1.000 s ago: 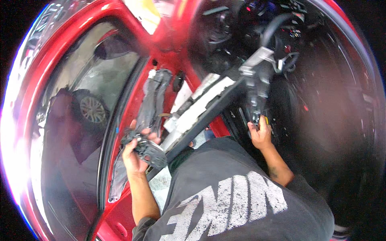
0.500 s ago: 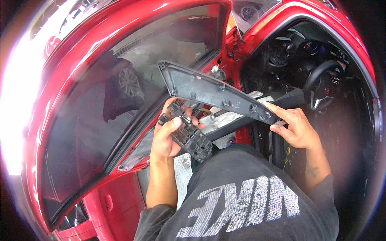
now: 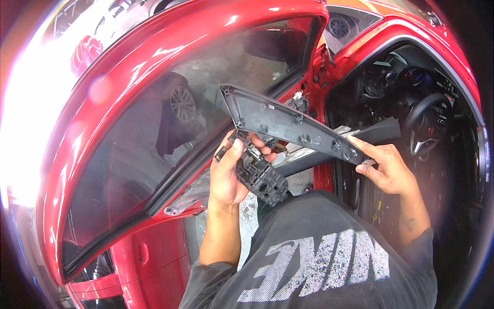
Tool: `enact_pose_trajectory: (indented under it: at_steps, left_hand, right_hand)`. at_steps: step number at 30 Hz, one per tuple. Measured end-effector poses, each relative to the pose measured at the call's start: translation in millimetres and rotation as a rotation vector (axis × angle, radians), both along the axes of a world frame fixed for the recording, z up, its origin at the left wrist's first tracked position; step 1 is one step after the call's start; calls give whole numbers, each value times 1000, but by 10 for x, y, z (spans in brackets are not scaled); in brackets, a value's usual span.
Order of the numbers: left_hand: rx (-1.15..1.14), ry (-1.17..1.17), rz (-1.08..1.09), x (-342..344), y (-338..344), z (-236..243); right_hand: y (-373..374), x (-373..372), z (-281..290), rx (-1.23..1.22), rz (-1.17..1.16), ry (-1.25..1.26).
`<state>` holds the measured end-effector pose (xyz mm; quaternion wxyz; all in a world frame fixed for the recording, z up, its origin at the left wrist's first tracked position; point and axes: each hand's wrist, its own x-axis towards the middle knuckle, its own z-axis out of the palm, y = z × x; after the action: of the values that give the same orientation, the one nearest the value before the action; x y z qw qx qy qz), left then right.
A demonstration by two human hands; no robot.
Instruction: The person removes a door handle assembly from a red car door, disconnects the wiring, and places the components on the floor. They then retrieve a door panel, place it on the car seat, and use a pry tool to remove a trim piece from the door panel.
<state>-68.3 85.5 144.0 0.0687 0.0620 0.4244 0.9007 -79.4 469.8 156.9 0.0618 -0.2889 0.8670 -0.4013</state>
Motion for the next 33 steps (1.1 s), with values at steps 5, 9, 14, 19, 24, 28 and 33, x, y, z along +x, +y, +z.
enact_pose_trajectory:
  at_steps: [5, 9, 14, 19, 24, 28, 33]
  left_hand:
    - [28, 20, -19, -24, 2, -20]
    - [42, 25, -45, -78, -11, -70]
    - [66, 7, -48, -90, -8, -58]
    - [72, -1, -61, -126, -2, -59]
    - [61, -12, -63, -160, -9, -82]
    - [89, -13, -62, -174, 1, -61]
    - [73, -20, -27, -167, 88, 93]
  right_hand:
    - [-5, 16, 47, 39, -13, -15]
    - [-7, 21, -12, 14, -23, 80]
    - [-20, 52, 13, 18, -46, 31]
    - [-23, 58, -8, -3, -51, -15]
    - [-25, 44, -51, -27, -49, -40]
    - [-26, 38, -48, -48, -36, -57]
    - [-27, 1, -87, -98, 0, -65]
